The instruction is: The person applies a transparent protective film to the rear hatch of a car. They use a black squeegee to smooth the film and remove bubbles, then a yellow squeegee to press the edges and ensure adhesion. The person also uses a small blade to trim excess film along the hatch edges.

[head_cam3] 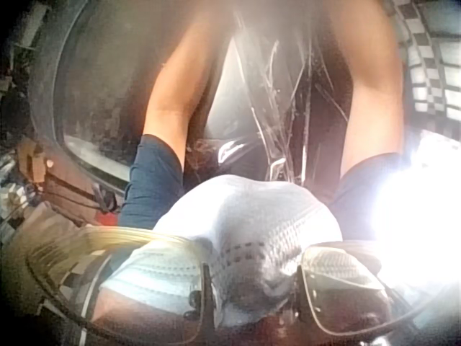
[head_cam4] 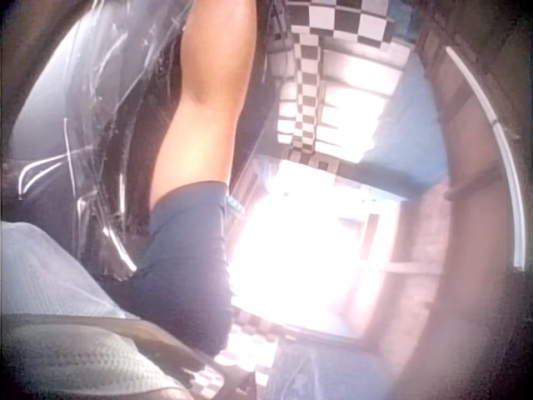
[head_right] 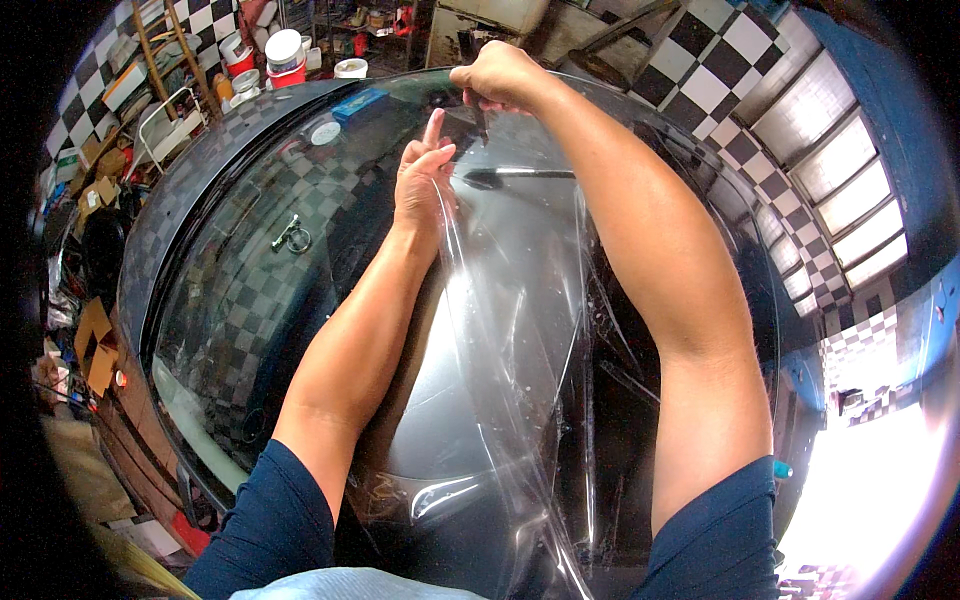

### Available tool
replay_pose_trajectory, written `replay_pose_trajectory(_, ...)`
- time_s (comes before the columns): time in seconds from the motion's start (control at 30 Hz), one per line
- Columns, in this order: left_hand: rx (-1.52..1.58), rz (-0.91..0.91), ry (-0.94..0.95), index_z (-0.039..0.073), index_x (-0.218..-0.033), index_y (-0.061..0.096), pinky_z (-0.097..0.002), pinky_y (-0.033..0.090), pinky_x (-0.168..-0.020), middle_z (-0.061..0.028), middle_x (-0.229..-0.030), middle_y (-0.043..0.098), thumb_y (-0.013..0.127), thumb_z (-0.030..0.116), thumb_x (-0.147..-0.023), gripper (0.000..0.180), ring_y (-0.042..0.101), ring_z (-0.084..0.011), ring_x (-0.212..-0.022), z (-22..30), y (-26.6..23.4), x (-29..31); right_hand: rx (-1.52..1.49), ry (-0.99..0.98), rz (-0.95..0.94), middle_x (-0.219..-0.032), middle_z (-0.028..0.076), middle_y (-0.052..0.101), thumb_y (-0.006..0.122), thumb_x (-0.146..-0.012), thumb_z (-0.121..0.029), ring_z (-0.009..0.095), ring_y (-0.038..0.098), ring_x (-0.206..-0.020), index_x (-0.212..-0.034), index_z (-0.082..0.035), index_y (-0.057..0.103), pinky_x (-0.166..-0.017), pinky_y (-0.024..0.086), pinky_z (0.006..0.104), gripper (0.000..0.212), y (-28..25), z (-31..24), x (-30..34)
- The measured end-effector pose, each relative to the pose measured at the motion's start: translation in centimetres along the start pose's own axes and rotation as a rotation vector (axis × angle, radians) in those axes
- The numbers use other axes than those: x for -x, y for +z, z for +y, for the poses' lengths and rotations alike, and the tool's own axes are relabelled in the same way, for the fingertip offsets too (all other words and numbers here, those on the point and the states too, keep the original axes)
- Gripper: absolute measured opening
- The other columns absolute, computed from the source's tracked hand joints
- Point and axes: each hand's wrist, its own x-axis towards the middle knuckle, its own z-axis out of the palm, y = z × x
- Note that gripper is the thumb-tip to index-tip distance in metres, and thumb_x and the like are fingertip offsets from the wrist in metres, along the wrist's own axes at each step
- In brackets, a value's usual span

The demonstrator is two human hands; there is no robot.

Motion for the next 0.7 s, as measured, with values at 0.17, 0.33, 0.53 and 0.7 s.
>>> replay_pose_trajectory(0.17,-0.023,0.01,0.017,0.014,-0.062,0.041,-0.0265,0.031,-0.091,-0.0062,-0.137,0.047,0.059,-0.006,-0.07,0.028,0.044,-0.0159,-0.102,-0.1,0.1,0.1,-0.081,-0.031,-0.002,-0.048,0.002,0.048,0.056,-0.077,-0.028,0.011,0.04,-0.035,-0.066,-0.002,0.066,-0.033,0.029,0.0263,0.029,0.4,-0.4,0.1)
replay_pose_trajectory(0.33,0.013,0.073,-0.01,0.013,-0.065,0.044,-0.0285,0.024,-0.101,-0.0004,-0.113,0.055,0.063,-0.007,-0.067,0.027,0.04,-0.0132,-0.109,-0.4,0.0,0.1,-0.115,-0.033,0.018,-0.048,0.003,0.049,0.056,-0.078,-0.027,0.01,0.04,-0.036,-0.068,-0.002,0.066,-0.033,0.029,0.0264,0.029,0.7,-0.7,0.1)
replay_pose_trajectory(0.53,-0.1,0.136,0.103,0.014,-0.06,0.042,-0.0278,0.021,-0.102,0.003,-0.099,0.053,0.067,-0.006,-0.065,0.031,0.038,-0.0118,-0.108,-1.1,-1.6,-0.9,-0.156,-0.037,-0.012,-0.049,0.003,0.05,0.057,-0.077,-0.027,0.01,0.041,-0.037,-0.068,-0.003,0.067,-0.034,0.03,0.0263,0.027,1.9,-1.3,-0.9)
replay_pose_trajectory(0.7,-0.216,0.158,0.177,0.01,-0.06,0.047,-0.0315,0.02,-0.101,-0.0016,-0.097,0.051,0.07,-0.005,-0.059,0.027,0.029,-0.0183,-0.115,-0.4,0.3,0.3,-0.24,-0.008,-0.038,-0.048,0.004,0.053,0.061,-0.077,-0.029,0.011,0.045,-0.036,-0.064,-0.004,0.065,-0.034,0.034,0.0259,0.029,3.0,-0.9,-2.0)
